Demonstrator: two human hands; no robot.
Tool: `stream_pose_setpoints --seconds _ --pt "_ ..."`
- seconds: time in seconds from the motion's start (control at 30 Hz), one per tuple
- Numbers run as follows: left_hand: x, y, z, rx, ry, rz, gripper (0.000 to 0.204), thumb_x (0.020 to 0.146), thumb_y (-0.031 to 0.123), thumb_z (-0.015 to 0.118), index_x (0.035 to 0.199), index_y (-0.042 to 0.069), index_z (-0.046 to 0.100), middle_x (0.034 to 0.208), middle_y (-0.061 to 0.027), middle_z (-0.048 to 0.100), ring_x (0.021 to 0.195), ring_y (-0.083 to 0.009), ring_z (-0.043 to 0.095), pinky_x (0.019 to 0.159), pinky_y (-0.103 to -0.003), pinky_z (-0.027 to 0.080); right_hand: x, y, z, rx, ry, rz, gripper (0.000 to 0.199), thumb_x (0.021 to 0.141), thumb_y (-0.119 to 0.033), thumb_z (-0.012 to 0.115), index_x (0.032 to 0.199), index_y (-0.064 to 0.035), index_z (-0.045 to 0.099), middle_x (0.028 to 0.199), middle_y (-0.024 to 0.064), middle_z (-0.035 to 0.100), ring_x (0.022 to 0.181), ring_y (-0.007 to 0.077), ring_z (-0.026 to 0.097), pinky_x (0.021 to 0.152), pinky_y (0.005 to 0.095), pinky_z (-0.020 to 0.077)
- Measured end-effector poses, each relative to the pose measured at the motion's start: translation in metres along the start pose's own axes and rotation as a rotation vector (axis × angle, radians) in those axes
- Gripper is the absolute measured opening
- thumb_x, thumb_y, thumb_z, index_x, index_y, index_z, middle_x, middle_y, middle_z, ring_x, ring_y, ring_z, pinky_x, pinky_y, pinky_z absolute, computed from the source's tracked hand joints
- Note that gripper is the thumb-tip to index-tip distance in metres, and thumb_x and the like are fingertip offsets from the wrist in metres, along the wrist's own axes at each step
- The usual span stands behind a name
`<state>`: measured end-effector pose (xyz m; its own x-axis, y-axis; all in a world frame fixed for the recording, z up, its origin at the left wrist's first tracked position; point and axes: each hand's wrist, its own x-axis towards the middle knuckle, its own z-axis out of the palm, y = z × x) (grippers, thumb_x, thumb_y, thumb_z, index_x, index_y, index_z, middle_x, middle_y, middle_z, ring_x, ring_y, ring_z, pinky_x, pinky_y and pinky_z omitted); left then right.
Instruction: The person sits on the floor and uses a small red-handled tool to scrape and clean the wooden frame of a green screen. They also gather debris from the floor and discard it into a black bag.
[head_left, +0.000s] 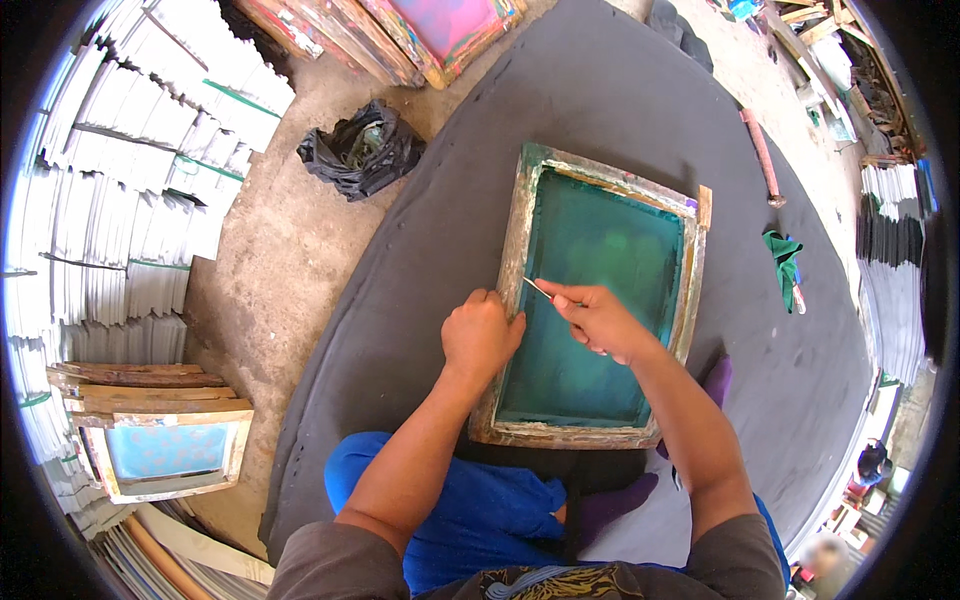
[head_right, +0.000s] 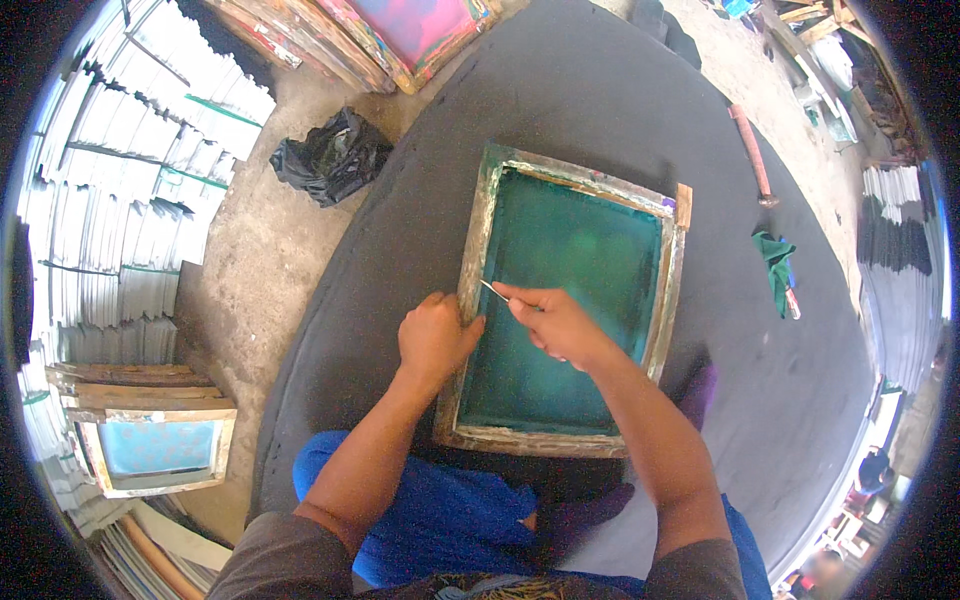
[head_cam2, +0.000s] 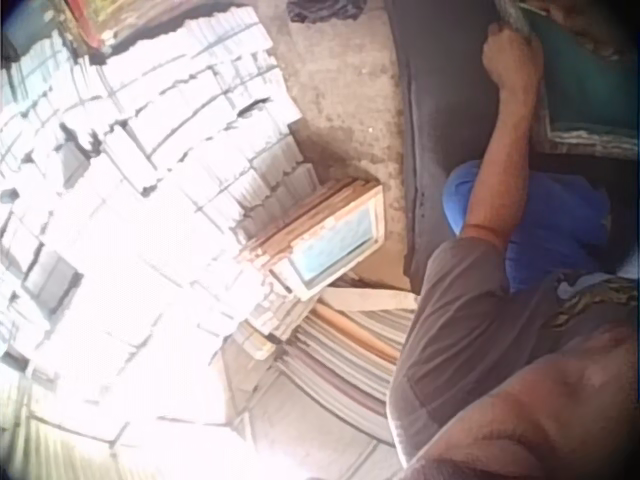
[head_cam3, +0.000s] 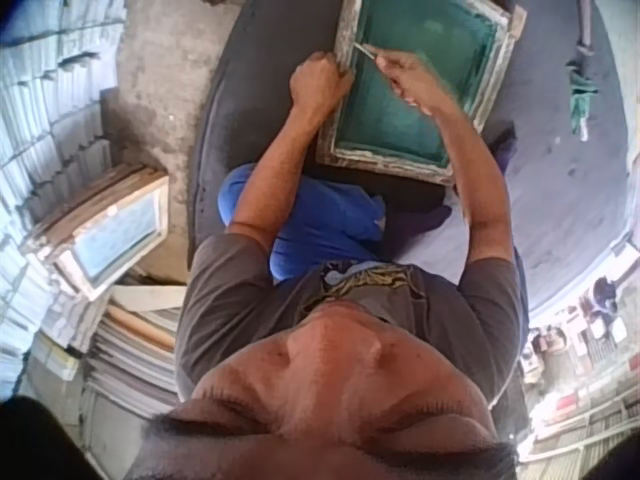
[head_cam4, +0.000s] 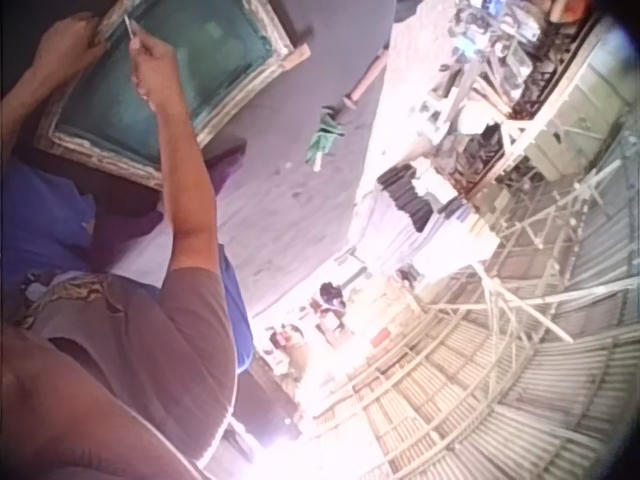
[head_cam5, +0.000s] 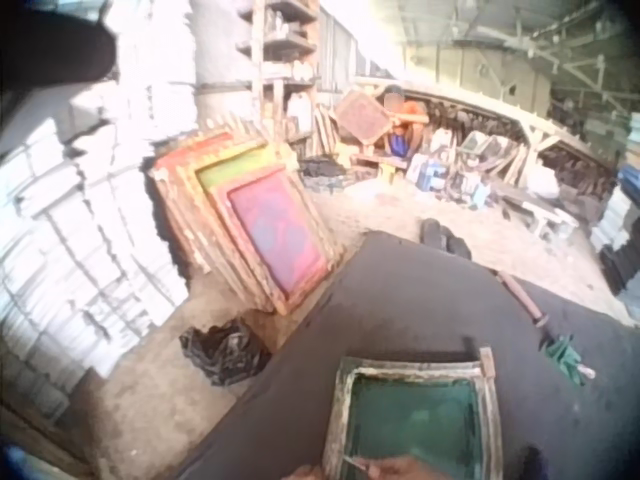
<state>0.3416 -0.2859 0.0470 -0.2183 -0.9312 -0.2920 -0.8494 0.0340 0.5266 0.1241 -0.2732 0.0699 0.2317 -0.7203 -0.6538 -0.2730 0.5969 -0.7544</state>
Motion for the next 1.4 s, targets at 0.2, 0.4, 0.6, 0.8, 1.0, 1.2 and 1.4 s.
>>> stream_pose_setpoints --seconds 0.2,0.4,0.6,0.8,1.0,1.2,1.4 --pt "0.002 0.004 -0.009 -0.019 0.020 -0.057 0.044 0.081 0.040 0.084 0.098 0.001 0.074 0.098 -0.0212 0.072 0.089 -0.0429 0.074 0.078 -0.053 0.060 -0.020 -0.011 0.018 -0.692 0.351 -0.232 0.039 0.108 -0.034 0.061 0.147 -0.0352 0.064 0.071 0.0096 0.064 0.060 0.0252 0.062 0.064 0.0400 0.0533" --pt "0.002 0.001 0.000 -0.024 0.029 -0.041 0.043 0.080 0.038 0.084 0.098 0.000 0.074 0.098 -0.0221 0.072 0.088 -0.0435 0.074 0.078 -0.053 0.060 -0.016 -0.015 0.019 -0.816 0.330 -0.138 0.040 0.108 -0.040 0.054 0.148 -0.0416 0.059 0.089 0.0163 0.076 0.081 0.0416 0.073 0.073 0.0548 0.0586" --pt "0.002 0.004 -0.003 -0.024 0.044 -0.055 0.040 0.080 0.036 0.083 0.092 0.000 0.074 0.095 -0.0218 0.071 0.085 -0.0438 0.074 0.076 -0.053 0.060 -0.016 -0.015 0.019 -0.951 0.352 -0.199 0.041 0.107 -0.040 0.056 0.149 -0.0404 0.058 0.087 0.0171 0.075 0.078 0.0410 0.074 0.069 0.0553 0.0587" --pt "0.001 -0.002 0.004 -0.022 0.065 -0.001 0.038 0.081 0.034 0.082 0.094 0.000 0.073 0.093 -0.0210 0.071 0.083 -0.0425 0.074 0.074 -0.052 0.061 -0.023 -0.037 0.030 -1.179 0.365 -0.157 0.041 0.106 -0.035 0.060 0.146 -0.0354 0.063 0.074 0.0156 0.069 0.070 0.0393 0.070 0.063 0.0499 0.0577" --pt "0.003 -0.002 0.015 0.002 0.117 0.111 0.033 0.081 0.026 0.083 0.092 -0.002 0.070 0.094 -0.0199 0.071 0.080 -0.0393 0.075 0.070 -0.047 0.062 -0.017 -0.030 0.037 -1.089 0.331 -0.113 0.044 0.108 -0.033 0.057 0.152 -0.0323 0.057 0.076 0.0194 0.070 0.072 0.0391 0.072 0.062 0.0522 0.0574" --pt "0.003 -0.004 0.013 -0.017 0.102 0.068 0.034 0.078 0.027 0.084 0.091 -0.002 0.070 0.093 -0.0225 0.071 0.080 -0.0422 0.074 0.073 -0.050 0.061 -0.010 -0.024 0.024 -0.961 0.246 -0.090 0.045 0.108 -0.033 0.056 0.154 -0.0309 0.055 0.085 0.0213 0.073 0.074 0.0428 0.072 0.070 0.0555 0.0578" --pt "0.003 -0.008 0.013 -0.008 0.091 0.106 0.034 0.083 0.027 0.082 0.093 -0.002 0.070 0.095 -0.0199 0.071 0.080 -0.0401 0.075 0.070 -0.048 0.062 -0.001 -0.018 0.029 -1.031 0.309 -0.224 0.042 0.107 -0.033 0.059 0.149 -0.0335 0.059 0.077 0.0184 0.070 0.069 0.0396 0.071 0.066 0.0537 0.0564"
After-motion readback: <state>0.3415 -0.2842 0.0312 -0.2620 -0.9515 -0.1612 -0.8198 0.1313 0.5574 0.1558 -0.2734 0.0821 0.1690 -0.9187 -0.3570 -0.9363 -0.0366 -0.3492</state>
